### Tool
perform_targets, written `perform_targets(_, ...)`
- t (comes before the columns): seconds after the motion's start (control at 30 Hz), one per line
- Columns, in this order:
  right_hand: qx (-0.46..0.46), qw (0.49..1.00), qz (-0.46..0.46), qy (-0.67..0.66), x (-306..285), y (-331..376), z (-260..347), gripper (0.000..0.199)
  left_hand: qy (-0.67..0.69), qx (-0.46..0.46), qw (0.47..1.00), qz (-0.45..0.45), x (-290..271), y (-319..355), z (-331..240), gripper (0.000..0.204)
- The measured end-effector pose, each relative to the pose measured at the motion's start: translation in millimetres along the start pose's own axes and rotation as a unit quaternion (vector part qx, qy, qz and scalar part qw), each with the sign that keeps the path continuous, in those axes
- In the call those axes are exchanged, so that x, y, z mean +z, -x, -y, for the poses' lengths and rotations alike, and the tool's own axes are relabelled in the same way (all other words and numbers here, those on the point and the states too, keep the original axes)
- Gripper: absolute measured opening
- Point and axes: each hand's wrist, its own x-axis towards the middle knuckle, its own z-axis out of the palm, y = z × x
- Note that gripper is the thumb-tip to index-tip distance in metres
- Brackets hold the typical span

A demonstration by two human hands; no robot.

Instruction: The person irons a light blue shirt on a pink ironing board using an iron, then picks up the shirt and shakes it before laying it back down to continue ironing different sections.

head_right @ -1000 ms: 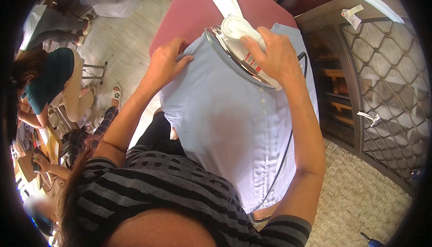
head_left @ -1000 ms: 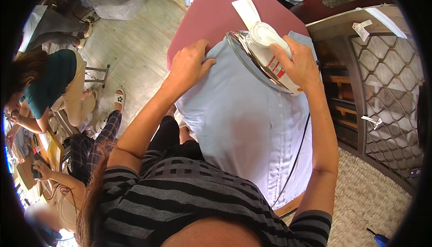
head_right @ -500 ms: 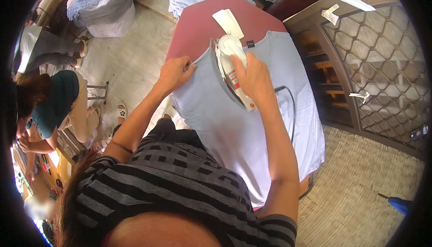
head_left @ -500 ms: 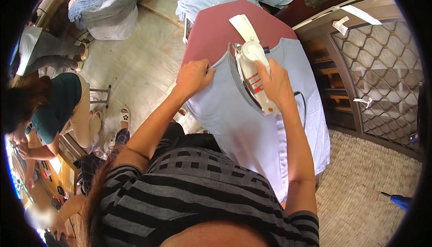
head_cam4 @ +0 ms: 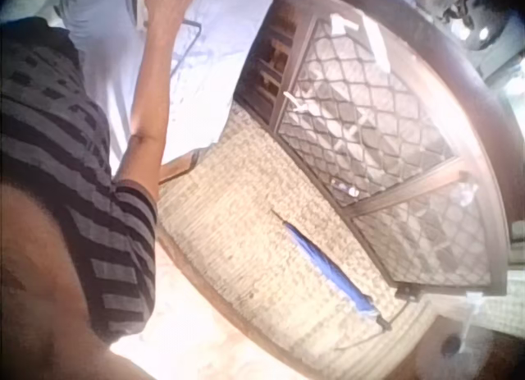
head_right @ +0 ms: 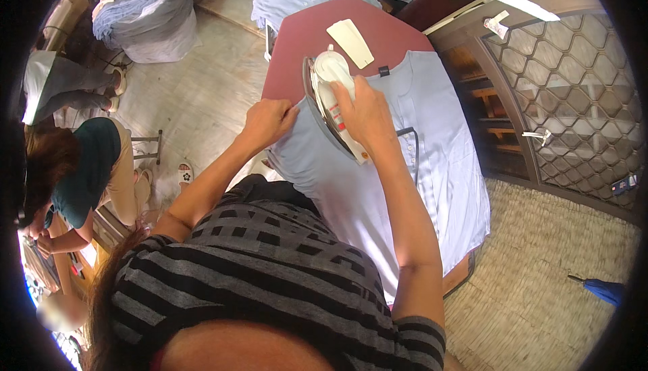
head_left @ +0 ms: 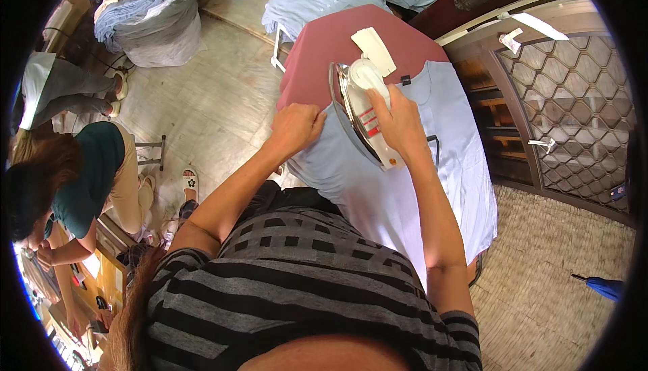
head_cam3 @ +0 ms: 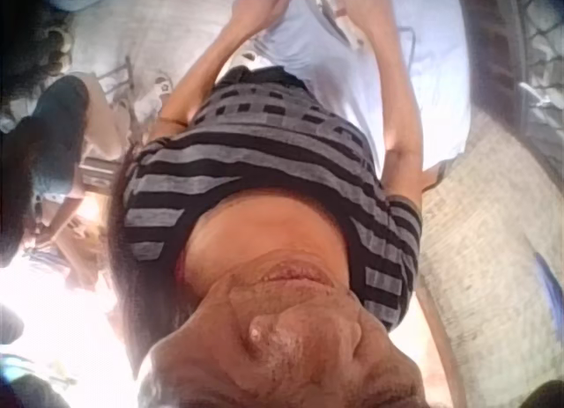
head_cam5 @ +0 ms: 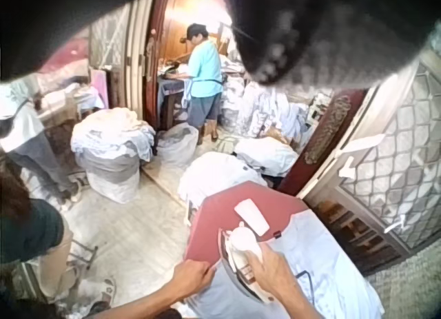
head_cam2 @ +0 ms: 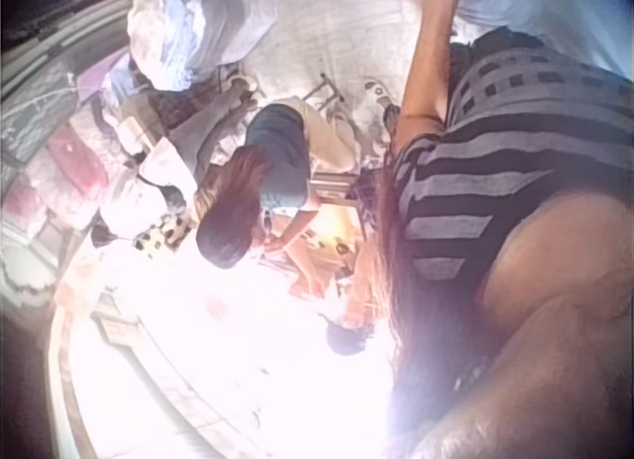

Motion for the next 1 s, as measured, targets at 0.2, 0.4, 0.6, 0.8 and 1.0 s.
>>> perform_targets(0.2,-0.021,1.000,0.003,0.001,-1.5,49.3,-25.0,0.045,0.016,-0.006,1.000,0.015,0.3,-4.3,7.7,0.033)
perform_targets(0.4,-0.065,0.998,0.002,-0.006,1.9,27.7,-17.4,0.044,0.057,-0.017,0.997,0.058,-8.5,-7.4,4.5,0.031)
perform_targets(0.6,-0.042,0.999,0.015,-0.004,3.0,7.6,-4.8,0.044,0.095,-0.021,0.995,0.025,-5.0,0.2,10.8,0.023)
perform_targets(0.8,-0.019,0.999,0.016,-0.037,3.8,56.7,-16.3,0.040,0.127,-0.025,0.991,0.032,-8.7,1.4,13.1,0.021)
perform_targets(1.0,-0.015,0.999,0.018,-0.035,3.6,16.2,2.7,0.044,0.170,-0.027,0.983,0.057,-8.6,-5.0,20.6,0.019)
